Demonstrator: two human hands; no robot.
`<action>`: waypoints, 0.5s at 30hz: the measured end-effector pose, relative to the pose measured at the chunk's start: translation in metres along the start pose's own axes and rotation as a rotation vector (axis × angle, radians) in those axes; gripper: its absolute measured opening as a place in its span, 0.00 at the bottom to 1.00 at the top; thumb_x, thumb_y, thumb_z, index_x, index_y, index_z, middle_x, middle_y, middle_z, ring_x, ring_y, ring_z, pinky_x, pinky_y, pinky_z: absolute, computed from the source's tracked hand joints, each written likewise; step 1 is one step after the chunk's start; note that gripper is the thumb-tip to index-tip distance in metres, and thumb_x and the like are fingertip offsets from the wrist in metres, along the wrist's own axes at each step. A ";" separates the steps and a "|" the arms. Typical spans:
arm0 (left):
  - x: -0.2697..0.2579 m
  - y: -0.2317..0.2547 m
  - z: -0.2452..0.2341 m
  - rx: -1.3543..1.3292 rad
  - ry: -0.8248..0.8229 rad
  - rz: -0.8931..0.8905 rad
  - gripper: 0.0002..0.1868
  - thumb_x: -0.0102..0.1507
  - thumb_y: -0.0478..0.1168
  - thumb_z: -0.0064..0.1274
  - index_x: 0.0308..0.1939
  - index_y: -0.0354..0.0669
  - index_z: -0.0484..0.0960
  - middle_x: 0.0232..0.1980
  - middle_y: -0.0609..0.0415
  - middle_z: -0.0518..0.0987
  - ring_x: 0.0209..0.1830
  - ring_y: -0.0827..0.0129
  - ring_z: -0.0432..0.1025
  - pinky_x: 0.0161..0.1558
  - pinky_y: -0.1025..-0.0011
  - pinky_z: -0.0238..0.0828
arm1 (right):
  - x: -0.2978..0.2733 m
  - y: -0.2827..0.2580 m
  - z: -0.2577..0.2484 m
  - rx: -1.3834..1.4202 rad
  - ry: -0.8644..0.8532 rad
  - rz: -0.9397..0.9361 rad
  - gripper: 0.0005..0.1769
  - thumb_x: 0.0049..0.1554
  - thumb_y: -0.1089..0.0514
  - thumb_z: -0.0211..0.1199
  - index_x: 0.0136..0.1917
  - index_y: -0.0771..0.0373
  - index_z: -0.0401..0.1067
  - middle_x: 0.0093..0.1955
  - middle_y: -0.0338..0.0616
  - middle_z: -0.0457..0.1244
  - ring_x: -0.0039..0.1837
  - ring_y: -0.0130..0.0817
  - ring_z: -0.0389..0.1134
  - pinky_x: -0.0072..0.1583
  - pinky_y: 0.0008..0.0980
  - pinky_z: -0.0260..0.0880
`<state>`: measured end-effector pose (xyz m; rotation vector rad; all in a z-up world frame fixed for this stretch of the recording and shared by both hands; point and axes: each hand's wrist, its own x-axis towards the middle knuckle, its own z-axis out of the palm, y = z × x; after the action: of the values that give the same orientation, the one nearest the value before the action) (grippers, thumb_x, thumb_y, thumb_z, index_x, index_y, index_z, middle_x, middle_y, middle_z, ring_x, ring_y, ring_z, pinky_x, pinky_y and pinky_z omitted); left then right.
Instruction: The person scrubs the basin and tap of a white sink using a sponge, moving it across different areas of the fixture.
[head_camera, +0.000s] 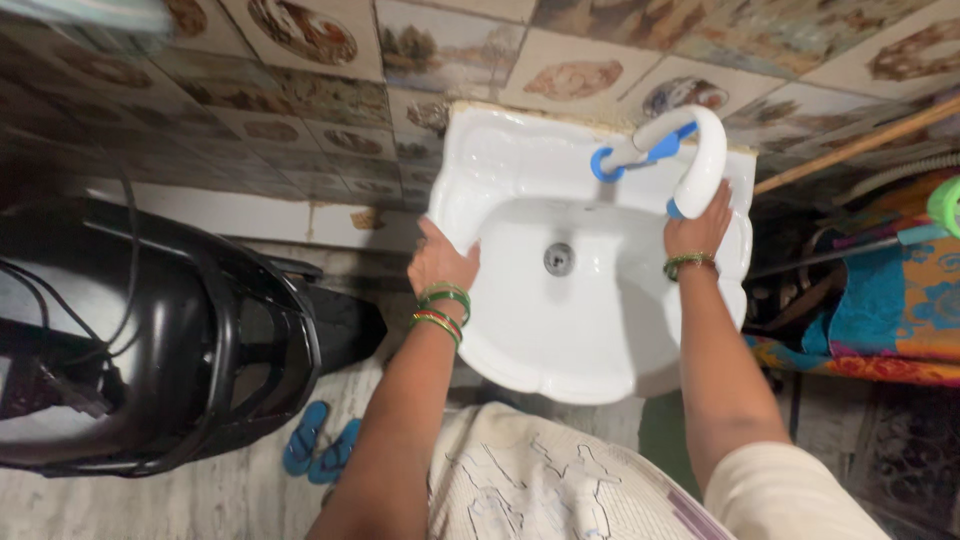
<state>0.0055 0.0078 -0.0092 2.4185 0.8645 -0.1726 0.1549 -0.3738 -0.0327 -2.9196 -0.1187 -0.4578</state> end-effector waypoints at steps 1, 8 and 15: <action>-0.005 -0.001 0.000 0.002 -0.011 -0.001 0.51 0.55 0.61 0.65 0.67 0.33 0.55 0.47 0.38 0.80 0.47 0.48 0.78 0.47 0.56 0.76 | 0.001 -0.003 0.003 -0.006 -0.008 0.004 0.40 0.61 0.62 0.60 0.80 0.78 0.47 0.80 0.72 0.46 0.82 0.66 0.44 0.78 0.56 0.40; -0.007 0.006 -0.013 0.039 -0.037 -0.033 0.49 0.57 0.61 0.64 0.66 0.33 0.56 0.47 0.39 0.80 0.46 0.47 0.78 0.48 0.56 0.76 | -0.040 -0.057 0.022 0.004 -0.080 -0.119 0.46 0.61 0.60 0.58 0.85 0.74 0.41 0.87 0.61 0.42 0.88 0.56 0.39 0.84 0.58 0.33; -0.005 0.006 -0.007 0.044 0.001 -0.027 0.50 0.55 0.61 0.65 0.66 0.33 0.55 0.46 0.38 0.80 0.46 0.47 0.78 0.47 0.55 0.76 | -0.108 -0.066 0.133 -0.308 -0.067 0.554 0.49 0.62 0.51 0.53 0.83 0.72 0.31 0.87 0.57 0.30 0.87 0.54 0.27 0.78 0.64 0.25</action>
<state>0.0047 0.0053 0.0010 2.4487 0.9030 -0.2029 0.0848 -0.2893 -0.1796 -3.0678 0.7961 -0.3022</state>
